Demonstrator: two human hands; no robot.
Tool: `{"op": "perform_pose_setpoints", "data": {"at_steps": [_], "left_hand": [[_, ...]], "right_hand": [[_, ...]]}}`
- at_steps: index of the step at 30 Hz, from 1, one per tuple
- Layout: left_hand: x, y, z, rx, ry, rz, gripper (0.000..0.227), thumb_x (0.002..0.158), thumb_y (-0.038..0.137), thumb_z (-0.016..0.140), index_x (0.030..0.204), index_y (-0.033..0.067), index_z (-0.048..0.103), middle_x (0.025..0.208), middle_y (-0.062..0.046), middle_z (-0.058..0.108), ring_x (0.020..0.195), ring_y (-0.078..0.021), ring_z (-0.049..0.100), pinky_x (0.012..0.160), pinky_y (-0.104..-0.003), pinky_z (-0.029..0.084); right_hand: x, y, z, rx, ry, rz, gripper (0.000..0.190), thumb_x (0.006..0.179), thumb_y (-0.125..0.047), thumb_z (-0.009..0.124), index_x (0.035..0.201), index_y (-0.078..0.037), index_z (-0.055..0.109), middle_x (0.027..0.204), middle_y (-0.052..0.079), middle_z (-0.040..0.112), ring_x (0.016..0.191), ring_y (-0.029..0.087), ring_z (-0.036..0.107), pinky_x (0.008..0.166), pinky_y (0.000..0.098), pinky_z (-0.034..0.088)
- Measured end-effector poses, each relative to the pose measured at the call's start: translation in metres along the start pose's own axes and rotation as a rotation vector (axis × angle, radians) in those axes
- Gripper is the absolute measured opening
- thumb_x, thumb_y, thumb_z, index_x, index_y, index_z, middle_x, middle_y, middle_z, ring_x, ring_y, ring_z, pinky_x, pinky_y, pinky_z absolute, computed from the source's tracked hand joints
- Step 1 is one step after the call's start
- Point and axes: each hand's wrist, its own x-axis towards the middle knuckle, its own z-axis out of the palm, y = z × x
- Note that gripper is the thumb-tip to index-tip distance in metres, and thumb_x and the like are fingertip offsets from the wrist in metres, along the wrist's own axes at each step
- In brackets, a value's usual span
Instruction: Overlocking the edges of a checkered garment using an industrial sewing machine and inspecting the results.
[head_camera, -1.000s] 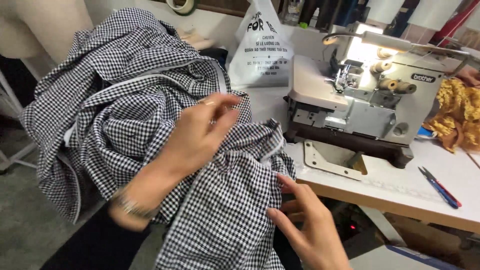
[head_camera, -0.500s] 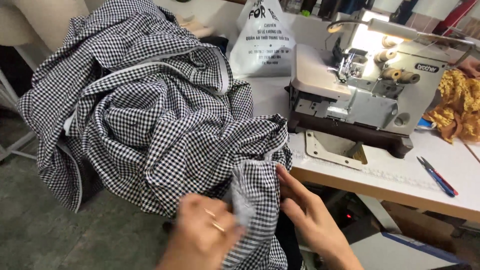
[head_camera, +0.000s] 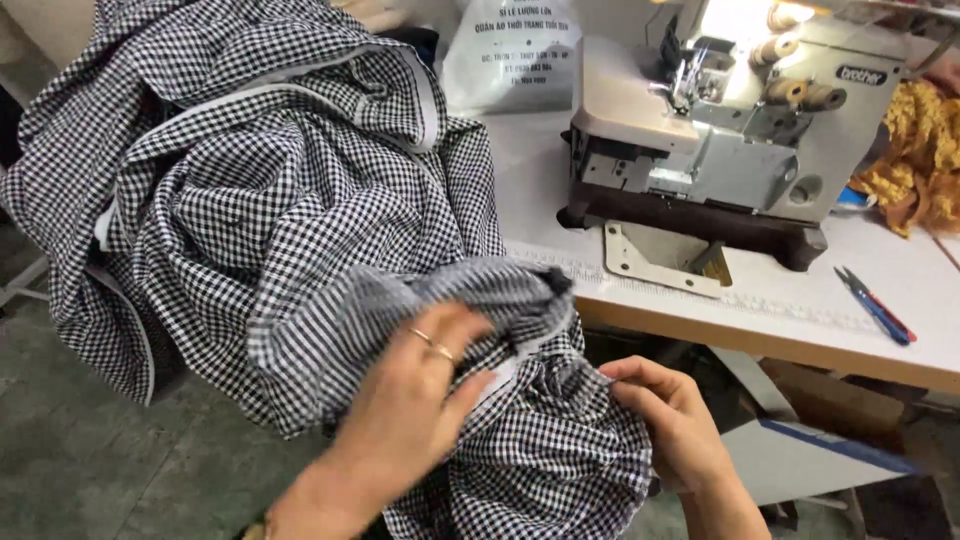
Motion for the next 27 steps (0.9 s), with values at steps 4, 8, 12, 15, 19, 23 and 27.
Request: {"op": "perform_pose_setpoints", "data": {"at_steps": [4,8,12,15,19,23,27], "left_hand": [[0.016,-0.025,-0.007,0.474,0.030,-0.086,0.114,0.071,0.040,0.082,0.154,0.0205,0.006,0.156,-0.015,0.016,0.128,-0.0279,0.039,0.098,-0.045,0.042],[0.039,-0.046,-0.018,0.468,-0.093,-0.162,0.047,0.079,0.012,0.070,0.125,0.0165,0.063,0.113,-0.002,0.064,0.105,-0.0222,0.055,0.092,-0.042,0.042],[0.060,-0.042,-0.039,0.375,0.124,-0.063,0.021,0.085,0.006,0.061,0.102,0.0132,0.070,0.089,0.001,0.066,0.085,-0.0179,0.059,0.082,-0.037,0.038],[0.076,-0.028,-0.047,0.422,0.254,0.067,0.016,0.085,0.002,0.058,0.095,0.0096,0.068,0.089,-0.003,0.067,0.081,-0.0181,0.059,0.076,-0.036,0.037],[0.090,-0.001,-0.058,0.397,0.362,0.215,0.012,0.079,0.001,0.058,0.089,0.0050,0.064,0.088,-0.008,0.066,0.080,-0.0247,0.060,0.076,-0.041,0.040],[0.076,0.038,-0.086,0.201,0.254,0.218,0.010,0.084,-0.004,0.055,0.092,0.0015,0.055,0.080,-0.009,0.059,0.065,-0.0206,0.056,0.060,-0.036,0.047],[0.062,0.058,-0.124,0.081,0.147,0.293,0.018,0.078,-0.002,0.066,0.095,0.0001,0.059,0.087,-0.011,0.064,0.075,-0.0234,0.063,0.069,-0.035,0.049]], "right_hand": [[0.010,0.020,-0.022,0.072,-0.139,-0.136,0.011,0.082,0.006,0.054,0.080,0.006,0.065,0.094,0.019,0.063,0.082,0.029,0.060,0.075,0.0382,0.046],[-0.002,-0.009,-0.016,0.124,-0.198,-0.214,0.015,0.083,0.006,0.051,0.078,0.006,0.064,0.089,0.020,0.063,0.078,0.029,0.060,0.069,0.0379,0.051],[-0.048,-0.046,0.023,-0.558,0.419,-0.339,0.016,0.091,0.001,0.054,0.094,-0.001,0.070,0.088,0.008,0.070,0.061,0.015,0.051,0.054,0.0255,0.035],[-0.095,-0.033,0.071,-0.727,0.431,-0.373,0.014,0.079,-0.010,0.071,0.090,-0.014,0.077,0.078,-0.001,0.074,0.059,0.010,0.061,0.061,0.0225,0.051],[-0.074,0.027,0.099,-0.631,-0.002,0.032,0.074,0.063,-0.038,0.083,0.131,-0.027,0.054,0.093,0.000,0.089,0.087,0.006,0.087,0.077,0.0210,0.066],[-0.038,0.013,0.123,-0.634,0.126,-0.450,0.063,0.074,-0.043,0.075,0.120,-0.008,0.051,0.109,0.007,0.060,0.106,0.015,0.056,0.094,0.0312,0.042],[0.010,0.006,0.121,-0.457,0.094,-0.801,0.059,0.076,-0.006,0.059,0.134,0.000,0.045,0.139,0.017,0.050,0.132,0.025,0.043,0.112,0.0364,0.027]]}}
